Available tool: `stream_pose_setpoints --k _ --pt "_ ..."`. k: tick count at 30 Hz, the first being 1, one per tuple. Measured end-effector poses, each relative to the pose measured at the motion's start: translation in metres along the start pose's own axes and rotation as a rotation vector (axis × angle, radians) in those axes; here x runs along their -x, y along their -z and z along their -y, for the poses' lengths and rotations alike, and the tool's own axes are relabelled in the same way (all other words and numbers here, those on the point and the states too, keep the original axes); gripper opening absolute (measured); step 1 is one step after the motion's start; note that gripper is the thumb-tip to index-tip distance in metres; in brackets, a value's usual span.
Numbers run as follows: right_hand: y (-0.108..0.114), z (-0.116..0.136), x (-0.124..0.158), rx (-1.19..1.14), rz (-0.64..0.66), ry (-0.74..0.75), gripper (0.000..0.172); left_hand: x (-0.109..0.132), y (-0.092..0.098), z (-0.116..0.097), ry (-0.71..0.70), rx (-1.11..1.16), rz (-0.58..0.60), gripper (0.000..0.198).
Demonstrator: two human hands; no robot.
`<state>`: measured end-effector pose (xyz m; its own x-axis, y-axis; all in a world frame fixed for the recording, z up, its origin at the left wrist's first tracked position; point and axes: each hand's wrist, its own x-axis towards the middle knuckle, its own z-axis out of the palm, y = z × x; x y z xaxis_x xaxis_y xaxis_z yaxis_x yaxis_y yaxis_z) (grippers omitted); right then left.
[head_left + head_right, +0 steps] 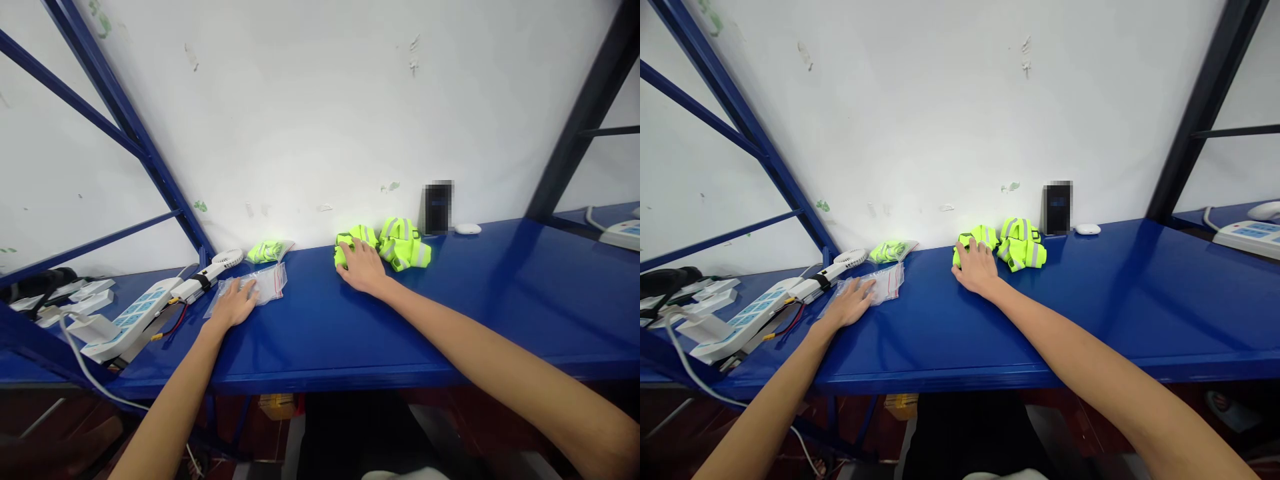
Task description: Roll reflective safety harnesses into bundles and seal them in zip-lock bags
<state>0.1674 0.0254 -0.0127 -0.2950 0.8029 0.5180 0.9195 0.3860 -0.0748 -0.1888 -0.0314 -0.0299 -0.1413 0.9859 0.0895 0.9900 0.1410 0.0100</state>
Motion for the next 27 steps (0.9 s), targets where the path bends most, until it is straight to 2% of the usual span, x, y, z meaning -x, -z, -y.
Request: stream_pose_setpoints --k 3,5,11,16,19,22,25,27 --pt "-0.003 0.001 0.001 0.009 -0.025 0.020 0.052 0.000 -0.003 0.001 0.006 0.020 0.014 0.062" --pt "-0.005 0.002 0.001 0.011 -0.024 0.032 0.053 0.002 -0.003 -0.001 0.007 0.030 -0.033 0.062" --pt "-0.002 0.006 0.003 -0.011 -0.056 0.068 0.051 0.008 0.008 -0.008 -0.020 0.110 -0.459 0.059" --pt "0.003 0.011 0.006 -0.051 -0.077 0.117 0.049 0.006 0.014 -0.003 0.066 0.218 -0.636 0.045" --pt "0.009 0.015 0.008 -0.103 -0.139 0.199 0.044 0.003 0.013 0.004 0.154 0.261 -0.651 0.037" --pt "0.017 0.024 0.012 -0.223 -0.163 0.357 0.041 0.002 0.011 0.008 0.244 0.246 -0.576 0.038" --pt "0.020 0.036 0.017 -0.355 -0.093 0.506 0.037 0.004 0.010 0.007 0.310 0.180 -0.459 0.047" --pt "0.018 0.041 0.021 -0.410 -0.022 0.571 0.033 0.006 0.010 0.004 0.302 0.153 -0.421 0.049"
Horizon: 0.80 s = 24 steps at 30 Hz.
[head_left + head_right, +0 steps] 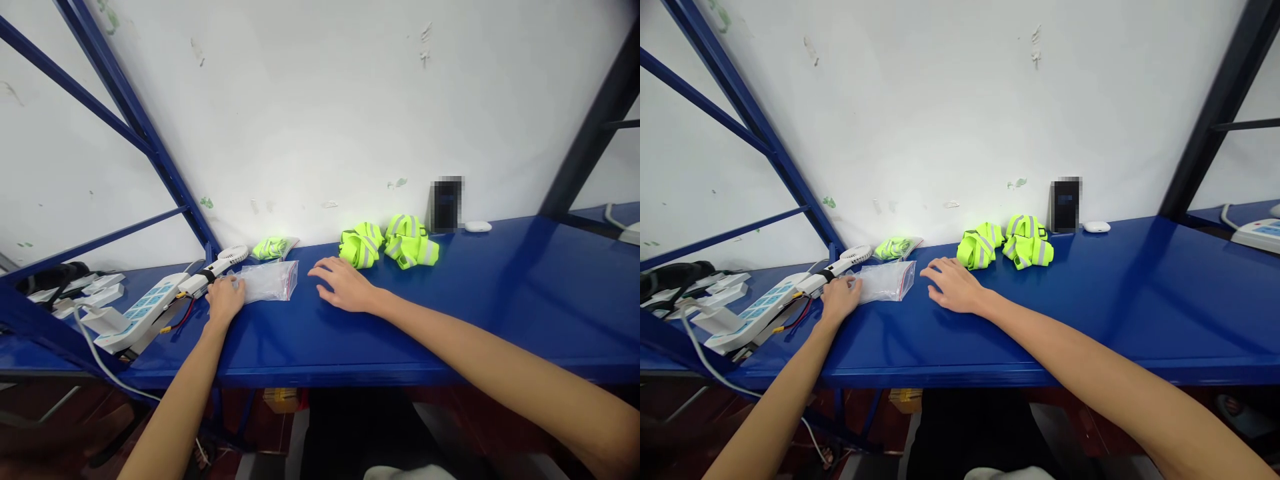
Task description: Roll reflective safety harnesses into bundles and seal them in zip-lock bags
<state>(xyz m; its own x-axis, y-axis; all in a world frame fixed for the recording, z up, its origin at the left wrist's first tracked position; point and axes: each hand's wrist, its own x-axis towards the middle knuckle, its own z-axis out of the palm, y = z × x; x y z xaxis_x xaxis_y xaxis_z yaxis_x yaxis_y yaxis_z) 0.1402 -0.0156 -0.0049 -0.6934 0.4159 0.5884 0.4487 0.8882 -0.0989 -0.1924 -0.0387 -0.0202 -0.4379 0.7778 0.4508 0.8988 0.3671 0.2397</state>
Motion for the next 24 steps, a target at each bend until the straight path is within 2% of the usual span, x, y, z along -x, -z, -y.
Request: stream_pose_setpoints --k 4,7,10,12,16,21,24 --pt "-0.008 0.000 0.002 -0.079 0.106 0.019 0.030 0.002 0.003 -0.004 -0.059 0.016 0.007 0.040" --pt "-0.009 -0.004 0.004 -0.105 0.124 -0.013 0.032 0.003 0.006 -0.006 -0.049 0.022 0.055 0.043" --pt "-0.006 -0.003 0.004 -0.123 0.124 -0.044 0.042 0.002 0.005 -0.005 -0.064 0.035 0.086 0.048" --pt "-0.002 -0.001 0.004 -0.148 0.147 -0.041 0.052 0.000 0.004 -0.004 -0.094 0.088 0.050 0.049" --pt "0.002 0.007 0.003 -0.194 0.218 0.055 0.061 -0.005 0.001 -0.003 -0.144 0.343 -0.042 0.051" --pt "-0.004 0.010 0.004 -0.247 0.242 0.145 0.049 -0.006 0.002 -0.008 -0.113 0.840 0.031 0.041" --pt "-0.007 0.010 0.005 -0.266 0.222 0.136 0.047 -0.003 0.005 -0.012 -0.034 0.926 0.023 0.029"
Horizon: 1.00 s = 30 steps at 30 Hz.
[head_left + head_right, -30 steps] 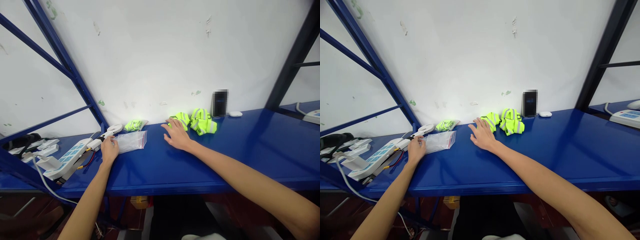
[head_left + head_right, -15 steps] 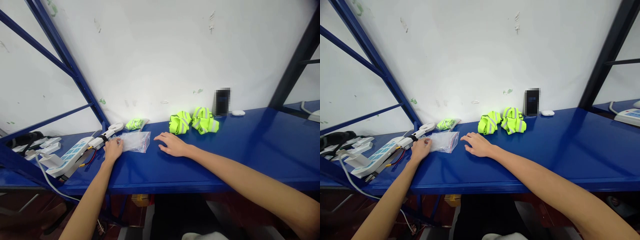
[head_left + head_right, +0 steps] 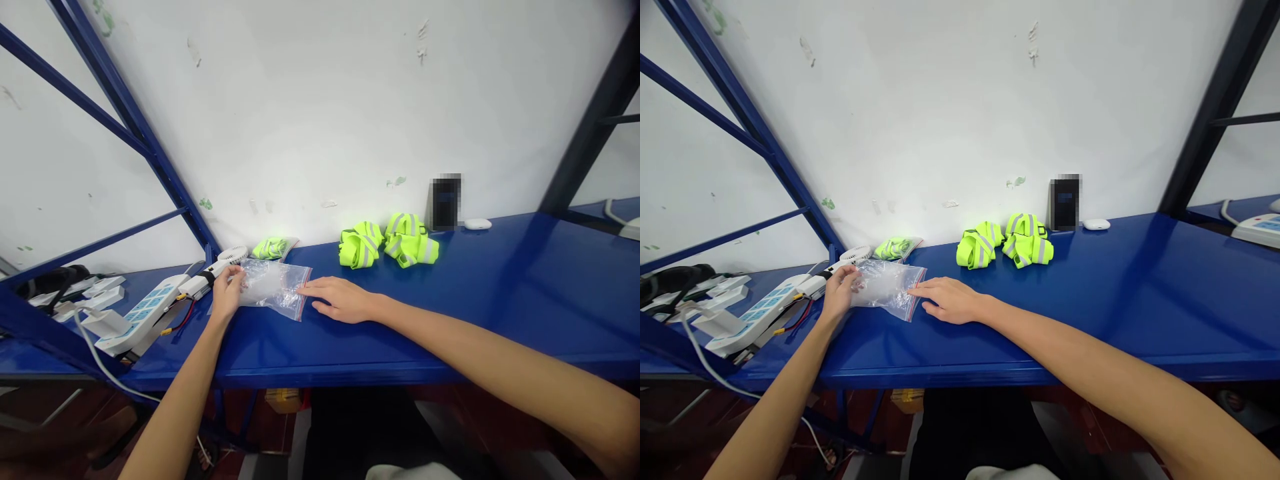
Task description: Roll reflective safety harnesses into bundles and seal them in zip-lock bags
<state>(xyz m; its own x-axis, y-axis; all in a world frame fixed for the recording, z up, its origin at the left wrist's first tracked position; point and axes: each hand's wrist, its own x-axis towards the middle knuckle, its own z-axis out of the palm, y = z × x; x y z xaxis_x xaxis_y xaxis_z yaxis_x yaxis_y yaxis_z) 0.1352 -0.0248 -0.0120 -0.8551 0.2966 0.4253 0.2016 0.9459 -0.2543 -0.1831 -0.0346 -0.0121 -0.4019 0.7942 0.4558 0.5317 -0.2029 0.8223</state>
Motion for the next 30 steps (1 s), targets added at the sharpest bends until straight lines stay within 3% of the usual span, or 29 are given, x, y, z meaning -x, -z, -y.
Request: stream_pose_setpoints --k 7,12,18,20,23,25,27,30 --pt "0.002 0.000 0.000 -0.005 -0.037 -0.040 0.051 0.007 0.001 -0.006 -0.076 -0.284 -0.217 0.018" --pt "0.003 -0.006 0.002 -0.018 -0.043 -0.102 0.053 -0.008 0.021 -0.004 -0.024 -0.399 -0.302 0.027" --pt "0.003 -0.013 0.006 -0.045 -0.039 -0.164 0.050 -0.032 0.048 -0.007 0.162 -0.750 -0.242 0.035" --pt "0.003 -0.014 0.005 -0.050 -0.035 -0.166 0.049 -0.032 0.051 -0.011 0.141 -0.871 -0.225 0.045" --pt "0.002 -0.015 0.004 -0.052 -0.025 -0.160 0.047 -0.029 0.046 -0.023 -0.015 -0.945 -0.233 0.048" --pt "0.002 -0.015 0.004 -0.046 -0.029 -0.160 0.045 -0.026 0.036 -0.033 -0.178 -0.917 -0.135 0.042" --pt "0.002 -0.015 0.004 -0.038 -0.032 -0.161 0.044 -0.022 0.022 -0.043 -0.325 -0.861 0.041 0.039" --pt "0.002 -0.015 0.004 -0.029 -0.028 -0.162 0.043 -0.014 -0.003 -0.052 -0.365 -0.788 0.263 0.046"
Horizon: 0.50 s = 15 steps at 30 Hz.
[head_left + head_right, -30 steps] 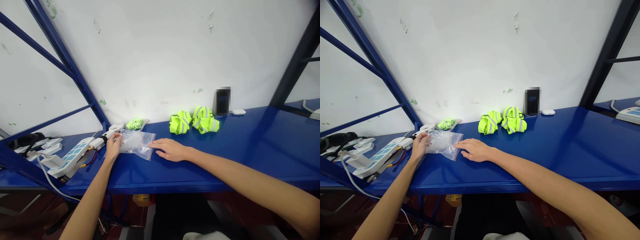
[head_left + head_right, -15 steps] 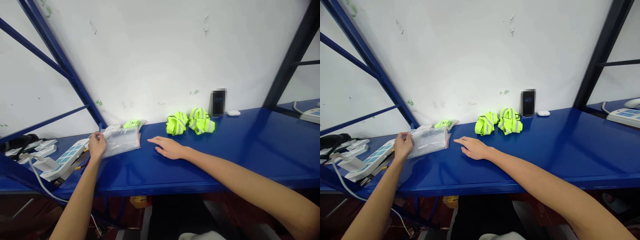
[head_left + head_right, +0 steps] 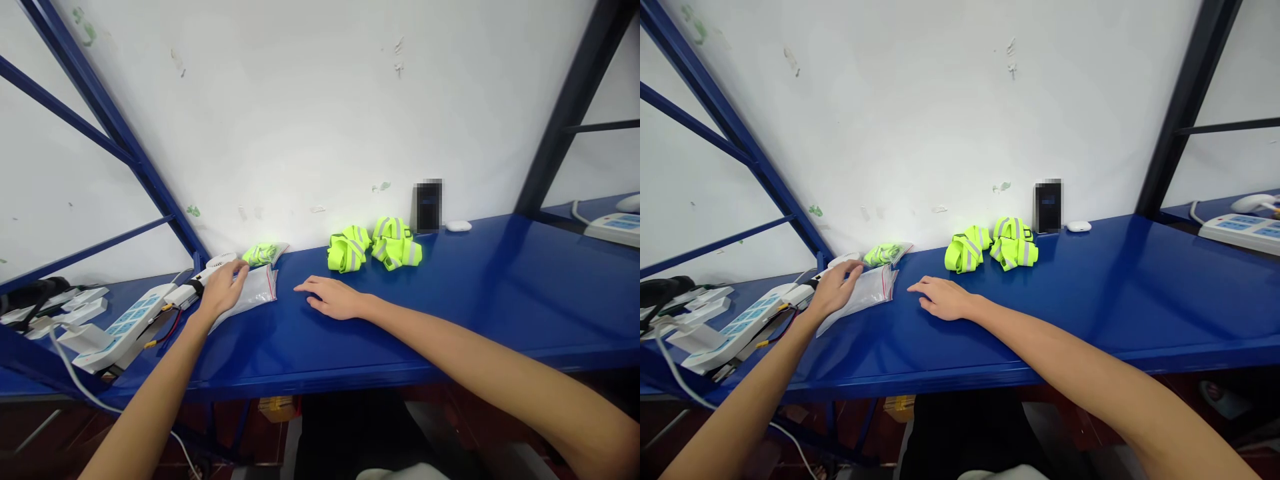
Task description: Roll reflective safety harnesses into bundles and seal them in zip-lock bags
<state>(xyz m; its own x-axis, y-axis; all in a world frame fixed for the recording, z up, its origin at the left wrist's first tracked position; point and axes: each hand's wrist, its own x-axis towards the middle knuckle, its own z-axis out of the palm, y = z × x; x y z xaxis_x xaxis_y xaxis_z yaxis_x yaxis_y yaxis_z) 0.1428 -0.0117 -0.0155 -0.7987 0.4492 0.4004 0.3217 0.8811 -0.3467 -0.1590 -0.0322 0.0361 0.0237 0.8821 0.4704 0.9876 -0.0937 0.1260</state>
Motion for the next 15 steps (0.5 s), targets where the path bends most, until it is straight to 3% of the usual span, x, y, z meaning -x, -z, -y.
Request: stream_pose_setpoints --k 3,5,10,15 --pt "0.001 0.000 0.000 0.007 0.015 -0.003 0.041 -0.001 -0.015 -0.014 0.024 -0.011 0.180 0.055" --pt "0.002 0.001 0.000 0.012 0.026 -0.009 0.039 0.000 -0.023 -0.016 0.018 -0.061 0.239 0.057" --pt "0.002 0.000 0.000 0.007 0.033 -0.018 0.038 0.003 -0.027 -0.013 -0.071 -0.136 0.122 0.054" --pt "-0.001 -0.004 -0.001 -0.007 0.025 -0.009 0.037 -0.006 -0.003 -0.010 -0.123 -0.108 0.043 0.054"
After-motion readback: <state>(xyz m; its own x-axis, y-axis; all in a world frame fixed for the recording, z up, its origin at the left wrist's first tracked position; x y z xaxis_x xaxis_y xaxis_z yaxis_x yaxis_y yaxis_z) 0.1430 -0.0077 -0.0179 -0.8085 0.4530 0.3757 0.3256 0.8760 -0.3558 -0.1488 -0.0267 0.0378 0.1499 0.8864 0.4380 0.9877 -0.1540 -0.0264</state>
